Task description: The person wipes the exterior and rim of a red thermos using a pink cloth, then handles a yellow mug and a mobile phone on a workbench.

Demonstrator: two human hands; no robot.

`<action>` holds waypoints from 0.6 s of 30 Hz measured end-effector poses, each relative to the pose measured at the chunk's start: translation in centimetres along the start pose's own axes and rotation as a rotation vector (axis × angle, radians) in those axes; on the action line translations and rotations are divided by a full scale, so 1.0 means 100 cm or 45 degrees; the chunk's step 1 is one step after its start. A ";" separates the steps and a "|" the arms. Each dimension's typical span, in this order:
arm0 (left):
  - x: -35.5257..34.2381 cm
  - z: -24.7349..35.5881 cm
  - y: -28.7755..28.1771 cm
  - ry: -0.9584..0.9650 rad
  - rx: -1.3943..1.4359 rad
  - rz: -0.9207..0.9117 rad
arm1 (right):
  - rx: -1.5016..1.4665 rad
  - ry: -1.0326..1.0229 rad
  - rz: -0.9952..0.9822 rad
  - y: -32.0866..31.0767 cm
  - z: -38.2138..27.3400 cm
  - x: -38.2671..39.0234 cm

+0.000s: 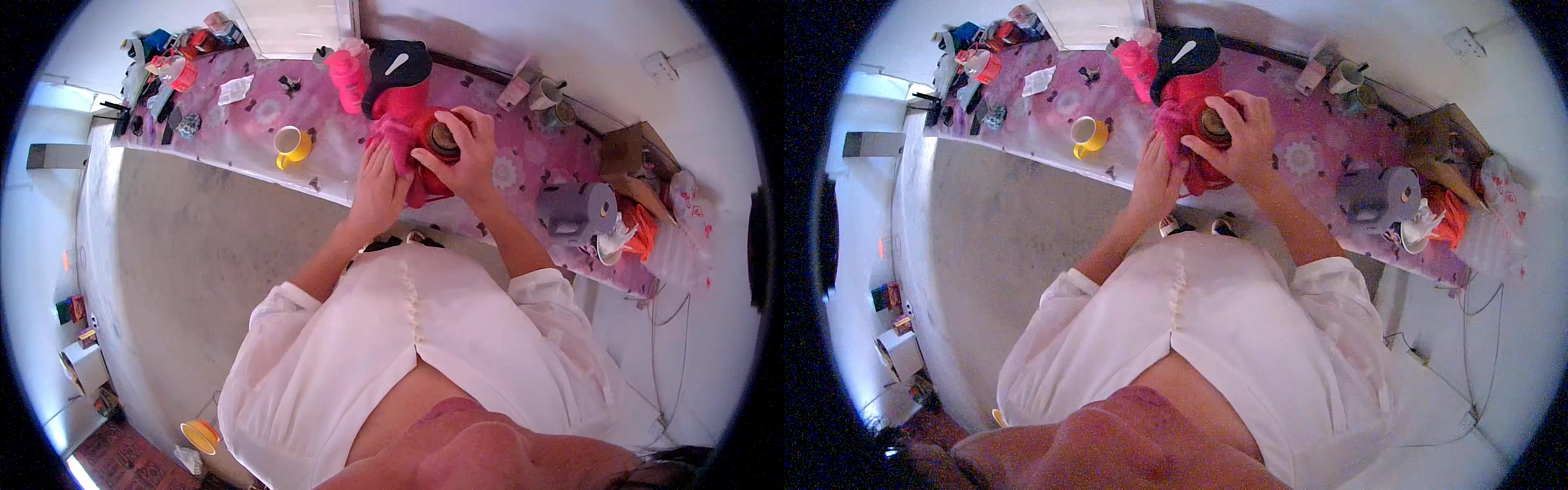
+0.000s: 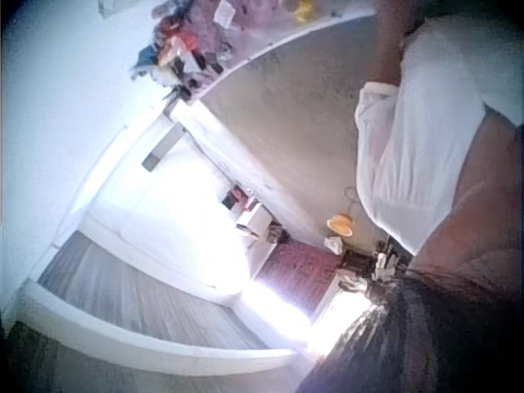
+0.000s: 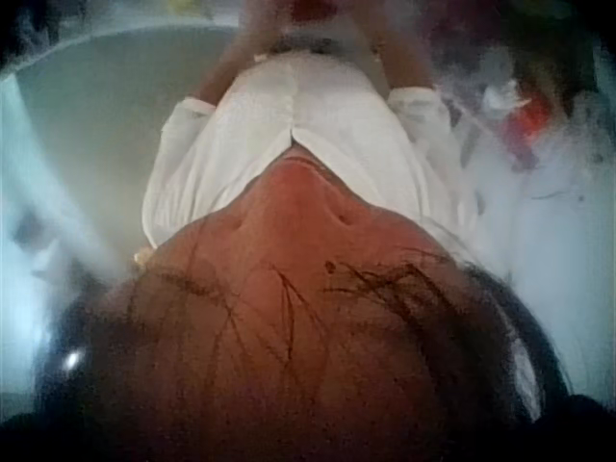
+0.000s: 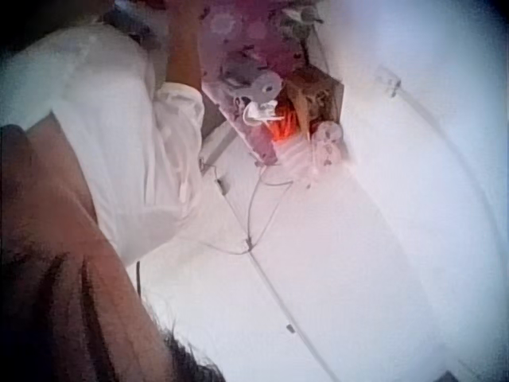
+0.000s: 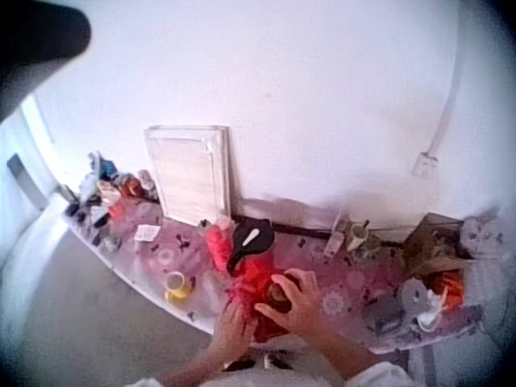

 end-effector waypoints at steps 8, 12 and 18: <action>-0.094 -0.062 0.002 -0.079 0.513 -0.332 | 0.017 0.002 -0.063 -0.001 -0.004 -0.002; -0.098 -0.054 -0.001 -0.176 0.623 -0.455 | 0.018 0.003 -0.049 0.001 0.000 -0.001; -0.005 -0.003 -0.010 0.120 0.033 0.069 | -0.015 0.011 0.010 0.000 -0.002 -0.002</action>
Point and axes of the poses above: each hand's wrist, its own x-axis away from the middle knuckle, its own y-axis out of the palm, z = x × y, the point moved 4 cm from there along -x, towards the middle knuckle, and after that the axes turned 10 degrees about -z, right-handed, at the moved point
